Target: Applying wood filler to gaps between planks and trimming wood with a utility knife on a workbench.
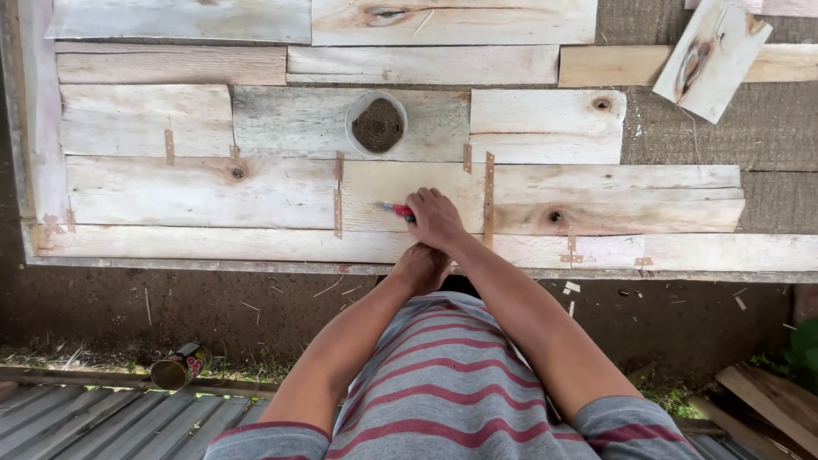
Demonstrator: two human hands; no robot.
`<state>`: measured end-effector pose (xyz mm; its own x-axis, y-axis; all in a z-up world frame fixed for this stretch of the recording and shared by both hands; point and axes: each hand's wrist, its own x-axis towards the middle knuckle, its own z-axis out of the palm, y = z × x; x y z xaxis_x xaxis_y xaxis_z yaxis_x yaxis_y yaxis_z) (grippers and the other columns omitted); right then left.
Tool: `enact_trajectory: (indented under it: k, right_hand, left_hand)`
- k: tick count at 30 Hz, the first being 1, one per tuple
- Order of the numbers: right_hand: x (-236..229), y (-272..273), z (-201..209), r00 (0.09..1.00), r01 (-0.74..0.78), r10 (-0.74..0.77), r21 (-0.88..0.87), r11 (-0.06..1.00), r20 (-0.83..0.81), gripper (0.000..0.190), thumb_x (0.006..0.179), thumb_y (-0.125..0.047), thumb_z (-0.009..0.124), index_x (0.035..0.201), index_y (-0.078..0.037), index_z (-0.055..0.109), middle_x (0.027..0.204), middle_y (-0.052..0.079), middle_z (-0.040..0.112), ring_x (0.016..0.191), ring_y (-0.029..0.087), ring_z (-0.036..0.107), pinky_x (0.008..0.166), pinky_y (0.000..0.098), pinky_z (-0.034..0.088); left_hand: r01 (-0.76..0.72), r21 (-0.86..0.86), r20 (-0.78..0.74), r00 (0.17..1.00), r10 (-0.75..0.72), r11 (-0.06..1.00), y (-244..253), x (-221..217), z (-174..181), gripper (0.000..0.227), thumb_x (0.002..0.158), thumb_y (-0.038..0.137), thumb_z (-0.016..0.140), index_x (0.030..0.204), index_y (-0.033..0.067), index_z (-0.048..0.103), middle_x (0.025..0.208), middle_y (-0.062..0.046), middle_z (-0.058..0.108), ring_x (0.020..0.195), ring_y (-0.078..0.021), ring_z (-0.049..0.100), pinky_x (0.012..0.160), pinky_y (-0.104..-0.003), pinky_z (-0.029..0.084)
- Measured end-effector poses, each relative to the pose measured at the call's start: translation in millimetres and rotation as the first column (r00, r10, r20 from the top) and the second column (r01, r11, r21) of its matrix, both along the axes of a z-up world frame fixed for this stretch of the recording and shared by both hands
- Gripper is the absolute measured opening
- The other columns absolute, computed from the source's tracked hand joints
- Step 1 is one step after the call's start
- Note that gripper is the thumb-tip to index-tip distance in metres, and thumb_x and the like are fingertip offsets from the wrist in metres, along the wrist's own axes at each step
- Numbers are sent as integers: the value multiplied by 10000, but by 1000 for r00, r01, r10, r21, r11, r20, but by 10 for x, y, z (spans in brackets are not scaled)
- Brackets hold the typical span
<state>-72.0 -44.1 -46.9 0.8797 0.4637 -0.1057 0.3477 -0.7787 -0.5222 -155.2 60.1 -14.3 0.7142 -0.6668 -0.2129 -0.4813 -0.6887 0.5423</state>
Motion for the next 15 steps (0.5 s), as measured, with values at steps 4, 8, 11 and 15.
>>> enact_trajectory:
  k: [4, 8, 11, 15]
  right_hand:
    - [112, -281, 84, 959, 237, -257, 156, 959, 123, 281, 877, -256, 693, 1020, -93, 515, 956, 164, 520, 708, 482, 645, 567, 560, 563]
    - [162, -932, 456, 944, 325, -322, -20, 946, 75, 293, 953, -352, 660, 1074, -132, 510, 937, 174, 620, 820, 470, 685, 690, 567, 558]
    - [91, -1381, 573, 940, 311, -329, -172, 935, -93, 310, 976, -392, 617, 1095, -134, 493, 960, 196, 670, 905, 462, 698, 779, 566, 546]
    - [-40, -1813, 648, 911, 184, -286, -329, 926, -297, 341, 1009, -478, 466, 1095, -148, 463, 1043, 214, 683, 985, 469, 699, 849, 574, 540]
  left_hand:
    - [-81, 8, -36, 996, 81, 997, -209, 123, 96, 191, 973, 222, 577, 1003, 95, 717, 918, -134, 717, 935, -338, 709, 819, -450, 566]
    - [-416, 103, -423, 804, 418, 904, -549, 266, -45, 366, 961, 377, 602, 1274, 187, 589, 1098, -116, 712, 1075, -362, 702, 872, -496, 579]
    - [-628, 170, -618, 533, 578, 760, -788, 365, -67, 493, 911, 497, 654, 1283, 202, 525, 1060, -87, 730, 1041, -316, 723, 862, -469, 576]
    - [-900, 151, -769, 153, 620, 410, -1053, 405, 287, 484, 895, 287, 709, 1258, 89, 457, 890, -30, 643, 718, -187, 719, 709, -358, 559]
